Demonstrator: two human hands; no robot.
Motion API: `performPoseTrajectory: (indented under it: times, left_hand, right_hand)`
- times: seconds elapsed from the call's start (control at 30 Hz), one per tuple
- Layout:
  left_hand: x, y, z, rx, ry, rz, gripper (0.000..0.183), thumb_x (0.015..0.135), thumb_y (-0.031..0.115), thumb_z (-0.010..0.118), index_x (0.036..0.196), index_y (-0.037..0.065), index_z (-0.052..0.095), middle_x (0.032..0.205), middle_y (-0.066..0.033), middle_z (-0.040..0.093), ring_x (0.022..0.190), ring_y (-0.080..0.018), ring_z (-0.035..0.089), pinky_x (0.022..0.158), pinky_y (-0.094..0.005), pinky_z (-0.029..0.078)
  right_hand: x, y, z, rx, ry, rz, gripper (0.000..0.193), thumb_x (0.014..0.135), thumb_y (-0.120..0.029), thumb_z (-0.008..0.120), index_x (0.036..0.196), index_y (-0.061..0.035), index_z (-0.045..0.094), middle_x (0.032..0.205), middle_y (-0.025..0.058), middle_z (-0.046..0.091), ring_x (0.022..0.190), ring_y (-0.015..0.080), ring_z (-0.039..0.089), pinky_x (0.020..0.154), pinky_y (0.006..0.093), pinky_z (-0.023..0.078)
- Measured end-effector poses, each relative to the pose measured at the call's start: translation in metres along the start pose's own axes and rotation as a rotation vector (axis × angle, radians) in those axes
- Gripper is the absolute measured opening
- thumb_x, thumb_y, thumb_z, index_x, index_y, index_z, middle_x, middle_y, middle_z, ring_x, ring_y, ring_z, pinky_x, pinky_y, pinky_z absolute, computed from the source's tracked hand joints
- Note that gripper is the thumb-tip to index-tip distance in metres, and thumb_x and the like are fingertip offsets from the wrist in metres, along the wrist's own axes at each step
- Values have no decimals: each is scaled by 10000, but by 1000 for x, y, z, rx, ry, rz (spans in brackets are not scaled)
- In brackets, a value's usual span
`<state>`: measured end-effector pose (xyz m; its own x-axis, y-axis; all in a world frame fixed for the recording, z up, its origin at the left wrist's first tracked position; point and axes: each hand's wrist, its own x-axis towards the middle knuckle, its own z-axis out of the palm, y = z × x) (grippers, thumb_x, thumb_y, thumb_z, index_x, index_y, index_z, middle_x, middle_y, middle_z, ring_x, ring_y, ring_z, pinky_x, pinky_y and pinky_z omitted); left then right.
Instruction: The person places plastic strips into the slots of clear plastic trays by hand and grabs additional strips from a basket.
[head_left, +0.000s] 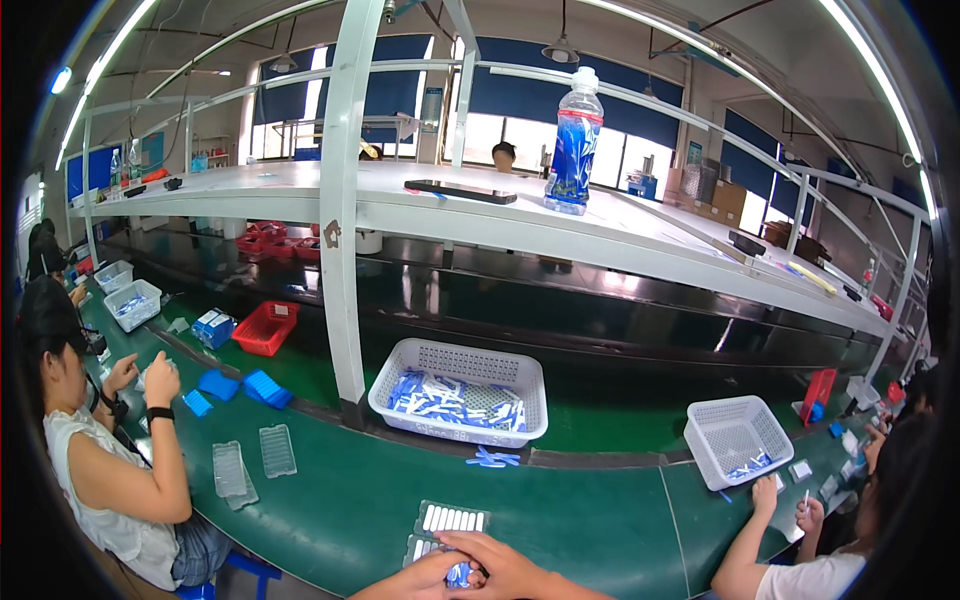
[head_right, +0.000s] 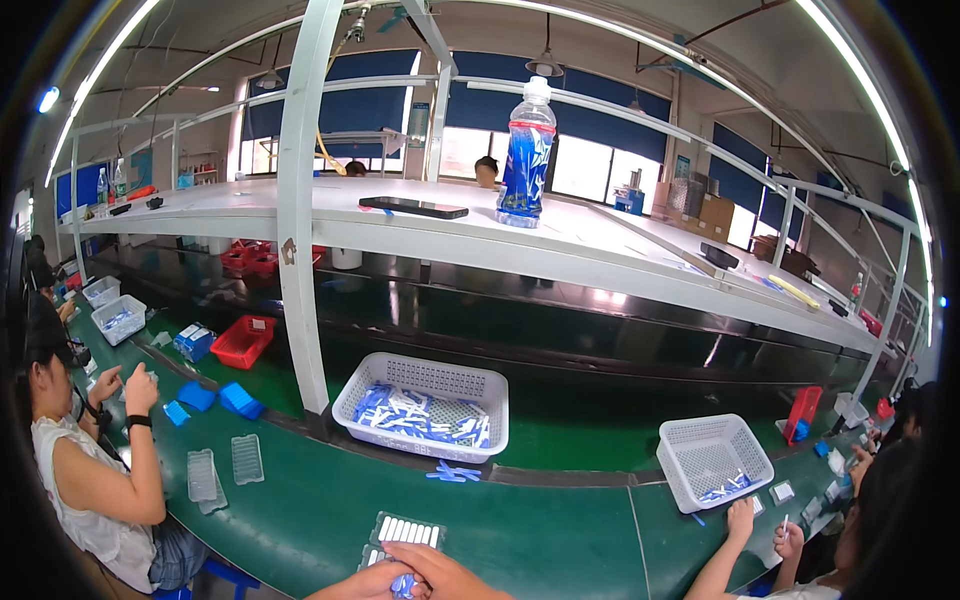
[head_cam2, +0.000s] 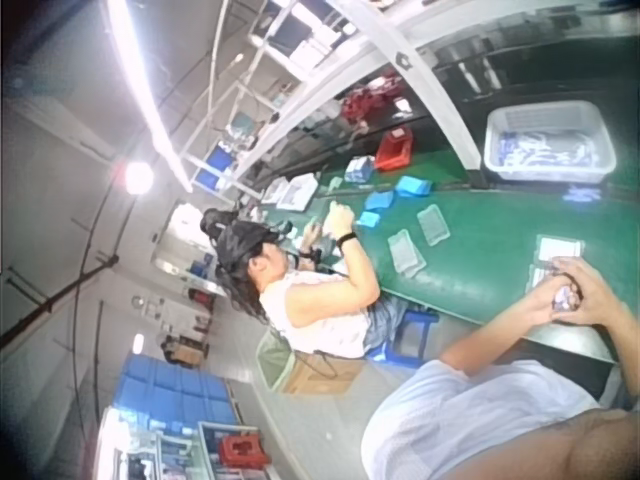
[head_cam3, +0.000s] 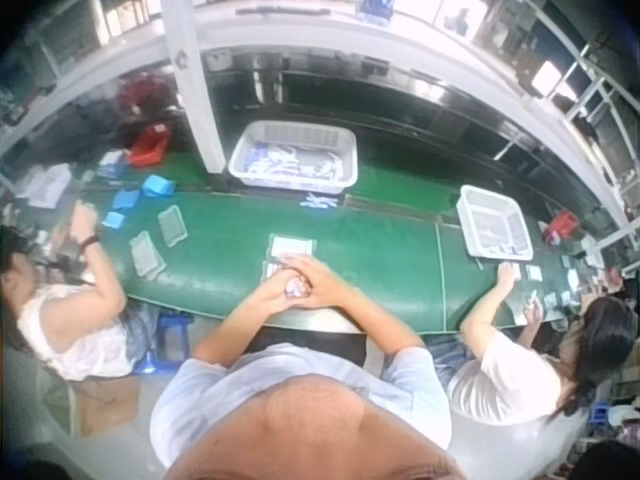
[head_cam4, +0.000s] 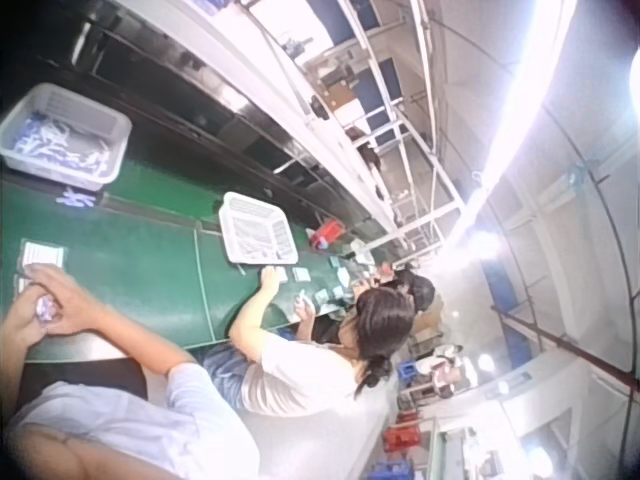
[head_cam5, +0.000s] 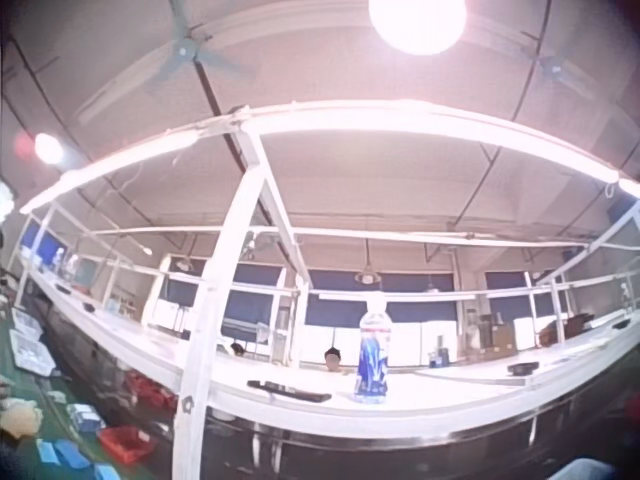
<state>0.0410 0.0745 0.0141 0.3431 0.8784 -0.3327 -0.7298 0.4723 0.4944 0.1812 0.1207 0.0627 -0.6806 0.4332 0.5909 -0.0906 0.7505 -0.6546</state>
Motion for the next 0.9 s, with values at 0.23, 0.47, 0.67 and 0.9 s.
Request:
performPoseTrajectory:
  times: [0.23, 0.47, 0.67, 0.9]
  left_hand:
    - [-3, -2, 2, 1, -6, 32, 88, 962, 68, 571, 1021, 68, 637, 872, -65, 633, 815, -165, 660, 672, -277, 555]
    - [-13, 4, 2, 25, -14, 66, 82, 960, 65, 572, 1007, 69, 639, 861, -64, 628, 826, -167, 658, 688, -276, 552]
    - [8, -6, -19, -111, -10, 26, 83, 978, 90, 569, 1025, 63, 631, 888, -72, 647, 832, -180, 657, 700, -288, 556]
    - [-7, 5, -26, -154, -58, 8, 216, 1017, 237, 594, 1145, 64, 596, 922, -66, 636, 833, -195, 636, 675, -311, 551]
  right_hand:
    - [-17, 34, 8, -6, -5, -22, 641, 772, -270, 821, 1325, -39, 592, 1245, 194, 653, 1127, 358, 646, 954, 427, 523]
    - [-3, 3, -2, 5, 101, -26, 577, 777, -237, 835, 1277, -32, 633, 1218, 179, 673, 1094, 349, 664, 938, 420, 536]
    - [-13, 20, 1, -8, 46, 21, 646, 740, -291, 875, 1281, -35, 631, 1237, 166, 672, 1100, 323, 665, 930, 409, 539]
    - [-3, 15, -8, 14, -16, 10, 774, 754, -328, 870, 1398, -60, 534, 1351, 195, 600, 1163, 328, 634, 974, 434, 515]
